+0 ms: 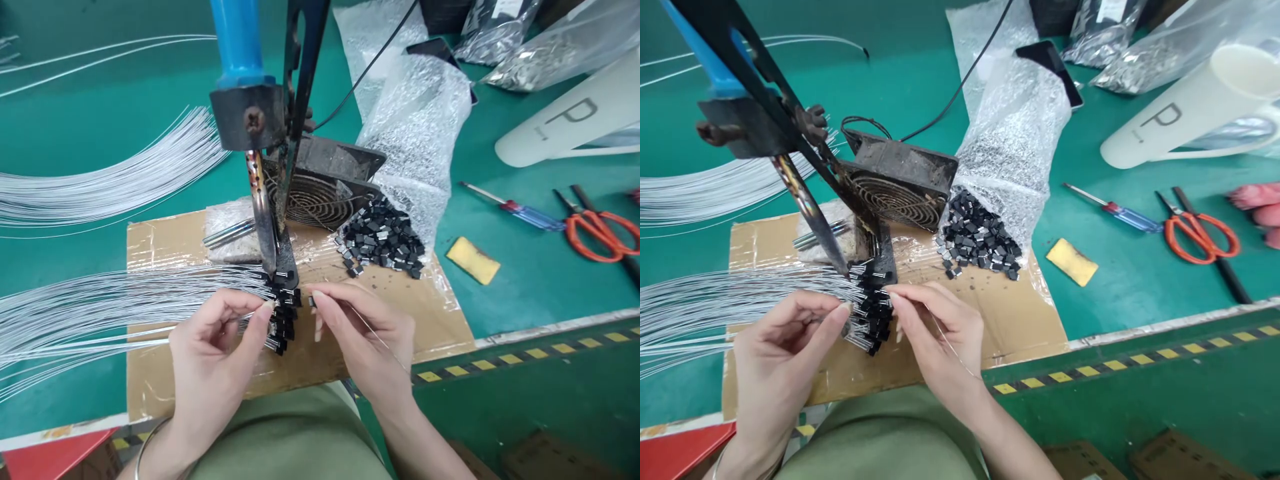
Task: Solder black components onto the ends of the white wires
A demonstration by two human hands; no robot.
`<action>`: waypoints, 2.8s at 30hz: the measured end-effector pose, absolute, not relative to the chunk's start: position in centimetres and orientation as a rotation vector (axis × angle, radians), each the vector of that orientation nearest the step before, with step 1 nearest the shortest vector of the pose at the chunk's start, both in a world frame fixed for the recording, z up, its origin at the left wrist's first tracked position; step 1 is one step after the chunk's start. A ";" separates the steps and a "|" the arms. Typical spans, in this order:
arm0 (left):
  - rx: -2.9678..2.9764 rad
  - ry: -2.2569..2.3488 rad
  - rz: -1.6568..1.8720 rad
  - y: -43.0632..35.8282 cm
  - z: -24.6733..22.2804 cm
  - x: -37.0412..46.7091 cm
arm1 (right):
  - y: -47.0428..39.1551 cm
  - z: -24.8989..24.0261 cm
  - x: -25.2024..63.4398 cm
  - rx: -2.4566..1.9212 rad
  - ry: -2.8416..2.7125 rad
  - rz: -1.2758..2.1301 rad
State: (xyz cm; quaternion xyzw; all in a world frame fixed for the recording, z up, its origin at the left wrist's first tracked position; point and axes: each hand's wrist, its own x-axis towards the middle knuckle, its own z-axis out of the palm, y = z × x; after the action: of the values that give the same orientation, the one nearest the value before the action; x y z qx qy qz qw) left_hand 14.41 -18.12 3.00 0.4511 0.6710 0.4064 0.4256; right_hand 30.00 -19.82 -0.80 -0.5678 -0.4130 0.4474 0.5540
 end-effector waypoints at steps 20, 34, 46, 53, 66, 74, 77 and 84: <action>1.139 1.532 0.930 -17.5 3.7 14.0 | -18.8 0.0 28.3 -1.193 -0.775 1.305; 1.164 1.531 0.877 -17.1 3.5 13.8 | -19.6 -0.7 28.8 -1.273 -1.053 1.173; 1.218 1.525 0.953 -16.5 3.0 13.7 | -20.2 -0.8 29.6 -1.336 -1.206 0.973; 1.218 1.577 0.926 -16.0 3.2 13.8 | -19.6 0.2 29.7 -1.299 -1.233 1.027; 1.216 1.592 0.972 -15.4 3.2 13.9 | -18.6 0.6 29.1 -1.251 -1.061 1.160; 1.184 1.617 1.006 -14.9 3.3 14.0 | -17.9 0.8 28.7 -1.210 -0.989 1.197; 1.195 1.611 1.013 -14.9 3.4 14.0 | -17.8 0.9 28.7 -1.211 -0.992 1.187; 1.194 1.577 1.034 -15.0 3.7 14.0 | -17.9 1.1 28.8 -1.173 -0.969 1.199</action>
State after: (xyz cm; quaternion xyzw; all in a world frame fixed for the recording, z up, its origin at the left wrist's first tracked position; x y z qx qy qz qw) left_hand 14.02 -15.03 3.67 0.4807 0.6347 0.4162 0.4391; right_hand 28.77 -17.91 1.12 -0.4991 -0.4123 0.5100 0.5664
